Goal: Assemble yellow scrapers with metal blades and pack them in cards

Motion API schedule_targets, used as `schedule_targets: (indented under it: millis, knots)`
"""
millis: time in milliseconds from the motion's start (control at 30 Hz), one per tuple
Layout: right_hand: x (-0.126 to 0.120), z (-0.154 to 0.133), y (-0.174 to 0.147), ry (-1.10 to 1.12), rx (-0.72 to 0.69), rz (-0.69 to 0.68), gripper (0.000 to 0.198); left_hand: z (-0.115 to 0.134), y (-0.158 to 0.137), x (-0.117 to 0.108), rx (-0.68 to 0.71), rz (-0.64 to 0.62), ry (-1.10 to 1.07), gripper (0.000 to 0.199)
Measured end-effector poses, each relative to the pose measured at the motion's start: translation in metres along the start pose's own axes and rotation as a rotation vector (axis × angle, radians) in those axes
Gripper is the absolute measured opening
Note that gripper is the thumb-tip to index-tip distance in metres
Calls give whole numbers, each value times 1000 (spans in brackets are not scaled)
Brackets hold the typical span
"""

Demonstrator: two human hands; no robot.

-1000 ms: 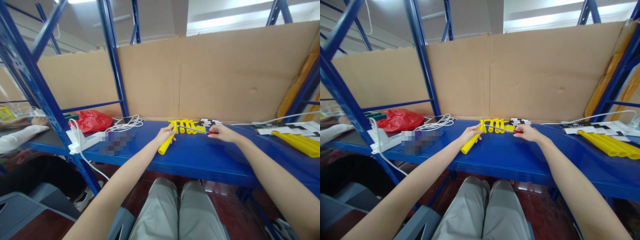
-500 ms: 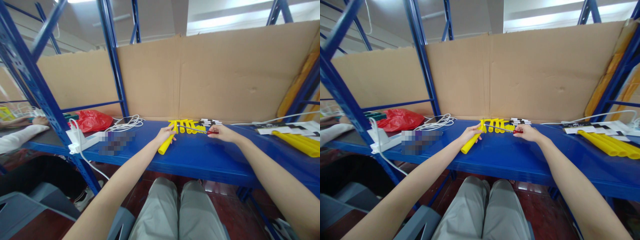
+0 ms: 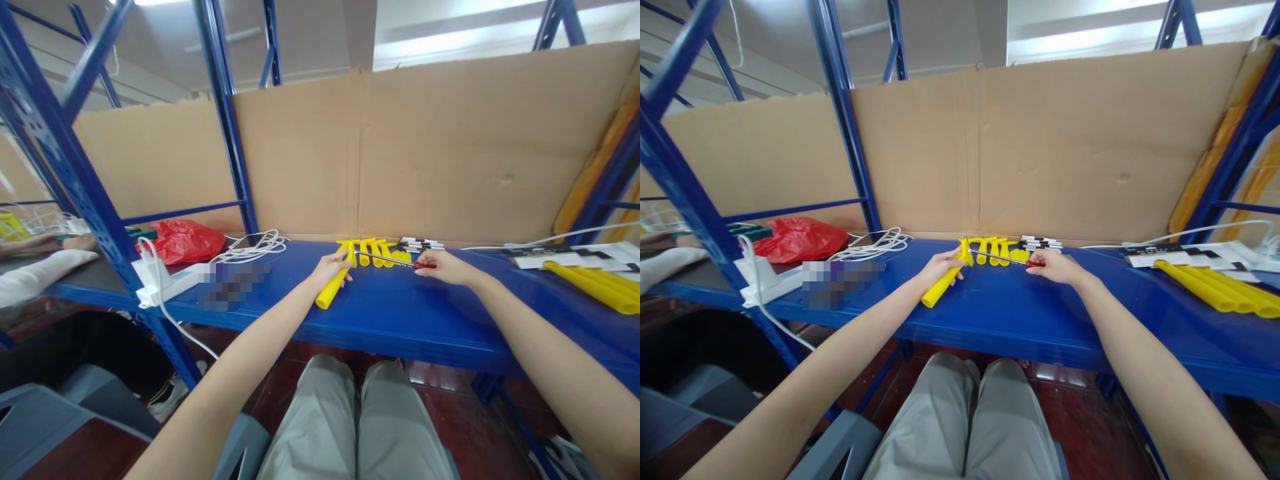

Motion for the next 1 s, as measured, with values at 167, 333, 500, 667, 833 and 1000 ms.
schedule_targets:
  millis: [167, 333, 500, 667, 833, 1000]
  knots:
    - [0, -2, -1, -9, 5, -8, 46, -1, 1, -1, -4, -1, -1, 68]
    - [0, 3, -1, -37, 20, -25, 42, 0, 0, -1, 2, 5, -2, 66]
    - [-2, 6, -2, -79, 48, -46, 43, 0, 0, -2, -5, 12, 14, 67]
    - [-5, -4, -3, -17, 14, -33, 47, -1, 2, -1, 11, -9, 6, 63]
    - [-5, -8, -3, -4, 8, -27, 50, -3, 3, -2, 14, -7, -7, 67]
    - [-5, -9, -3, -13, 10, -37, 52, -3, 3, -2, 5, 3, 1, 69]
Point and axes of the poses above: each hand's wrist, its own y-axis towards the middle knuckle, its own x-axis out of the palm, z = x × y, the point moved 5 cm from there along y, towards the middle knuckle, and after that the axes turned 2 degrees about z, right-handed, at the moved point
